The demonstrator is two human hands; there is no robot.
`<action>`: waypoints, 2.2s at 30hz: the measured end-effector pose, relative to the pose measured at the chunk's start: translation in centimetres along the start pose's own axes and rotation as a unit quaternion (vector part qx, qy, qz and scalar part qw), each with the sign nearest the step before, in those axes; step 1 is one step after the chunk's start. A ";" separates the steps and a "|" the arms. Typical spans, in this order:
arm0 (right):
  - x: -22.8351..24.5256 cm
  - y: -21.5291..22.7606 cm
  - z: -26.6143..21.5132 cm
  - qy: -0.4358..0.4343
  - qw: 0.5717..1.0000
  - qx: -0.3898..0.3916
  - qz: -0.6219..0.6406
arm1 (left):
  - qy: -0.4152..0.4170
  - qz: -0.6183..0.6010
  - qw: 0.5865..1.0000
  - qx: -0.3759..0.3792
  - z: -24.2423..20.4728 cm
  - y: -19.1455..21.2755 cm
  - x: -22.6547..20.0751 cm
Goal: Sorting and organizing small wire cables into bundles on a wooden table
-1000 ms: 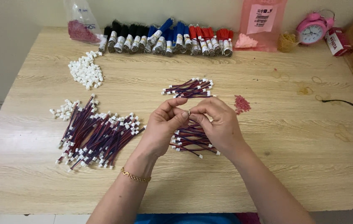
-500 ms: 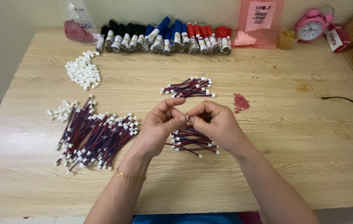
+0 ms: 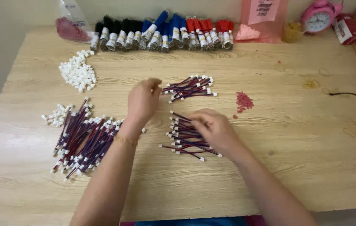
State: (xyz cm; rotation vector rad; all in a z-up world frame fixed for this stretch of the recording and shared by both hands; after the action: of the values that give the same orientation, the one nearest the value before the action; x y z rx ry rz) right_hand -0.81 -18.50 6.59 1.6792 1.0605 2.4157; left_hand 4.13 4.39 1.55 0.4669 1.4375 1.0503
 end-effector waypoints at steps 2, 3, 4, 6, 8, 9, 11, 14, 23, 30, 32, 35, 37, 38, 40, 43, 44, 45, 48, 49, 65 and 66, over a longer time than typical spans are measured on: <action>-1.2 2.8 -0.7 -0.029 0.998 -0.048 -0.011 | -0.024 0.013 0.999 0.027 0.9 -0.4 -0.7; -1.9 4.6 -1.3 -0.053 0.994 -0.095 -0.020 | -0.047 0.029 0.997 0.049 1.3 -0.8 -1.2; -4.1 5.7 -1.3 -0.057 0.993 -0.099 -0.024 | -0.052 0.025 0.997 0.053 1.8 -1.3 -0.7; -9.1 9.4 -2.4 -0.115 0.978 -0.147 -0.090 | -0.046 0.041 0.996 0.062 2.5 -3.4 0.2; -12.7 10.4 -3.8 -0.143 0.971 -0.143 -0.130 | -0.046 0.077 0.994 0.069 3.0 -4.9 1.8; -14.4 10.8 -4.2 -0.162 0.964 -0.133 -0.162 | -0.040 0.121 0.990 0.066 3.3 -5.3 2.9; -12.0 10.8 -3.9 -0.165 0.964 -0.118 -0.173 | -0.061 0.114 0.990 0.060 2.7 -4.3 1.8; -10.0 9.8 -3.1 -0.143 0.962 -0.085 -0.215 | -0.075 0.111 0.990 0.033 1.9 -3.6 1.3; -12.1 8.5 -3.5 -0.132 0.935 -0.036 -0.327 | -0.031 -0.126 0.990 -0.056 -1.0 2.7 -1.0; -11.3 11.0 -3.9 -0.159 0.949 -0.053 -0.267 | 0.026 -0.430 0.901 -0.041 -4.5 5.0 -3.9; -10.9 11.0 -3.9 -0.152 0.947 -0.051 -0.279 | 0.027 -0.453 0.891 -0.031 -4.9 4.7 -4.5; -9.8 10.9 -3.9 -0.152 0.948 -0.041 -0.277 | 0.031 -0.475 0.879 -0.019 -5.9 4.5 -5.3; -10.7 10.6 -3.7 -0.158 0.951 -0.035 -0.263 | 0.032 -0.475 0.879 -0.018 -6.4 4.1 -5.5; -11.7 10.3 -3.4 -0.140 0.948 -0.026 -0.284 | 0.040 -0.489 0.872 -0.003 -6.6 3.4 -5.6; -12.5 9.8 -3.2 -0.118 0.945 -0.018 -0.304 | 0.045 -0.501 0.864 0.008 -7.2 3.2 -6.2; -12.2 9.5 -2.9 -0.156 0.920 0.009 -0.360 | 0.068 -0.529 0.846 0.026 -8.4 3.5 -6.9; -12.2 9.7 -2.9 -0.186 0.919 0.009 -0.348 | 0.066 -0.528 0.846 0.033 -8.5 3.2 -6.9; -12.3 9.8 -2.7 -0.214 0.917 0.010 -0.336 | 0.067 -0.527 0.846 0.037 -8.7 3.0 -6.8; -6.1 10.2 -3.4 -0.227 0.941 -0.036 -0.248 | 0.056 -0.551 0.832 0.031 -7.9 -0.2 -4.4; -7.1 9.7 -3.2 -0.220 0.944 -0.031 -0.244 | 0.058 -0.547 0.835 0.023 -8.1 -0.1 -4.5; 5.7 2.4 0.0 0.045 0.985 -0.107 0.129 | 0.119 -0.650 0.750 0.016 -10.4 -1.7 -4.8; 7.8 3.1 -0.1 0.080 0.989 -0.118 0.047 | 0.123 -0.658 0.742 0.020 -10.6 -1.4 -5.1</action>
State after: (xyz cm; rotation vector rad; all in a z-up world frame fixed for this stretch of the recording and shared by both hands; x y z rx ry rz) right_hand -3.13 -18.01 14.63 1.5154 0.6871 2.6481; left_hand -4.44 -3.79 1.78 -0.6834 1.5289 -0.1107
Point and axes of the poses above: each hand's wrist, its own z-axis towards the middle knuckle, its own y-axis out of the back of the hand, x = y × z, the point moved 8 cm from there along z, towards the middle knuckle, and after that the axes turned 2 degrees about -x, right-handed, at the moved point
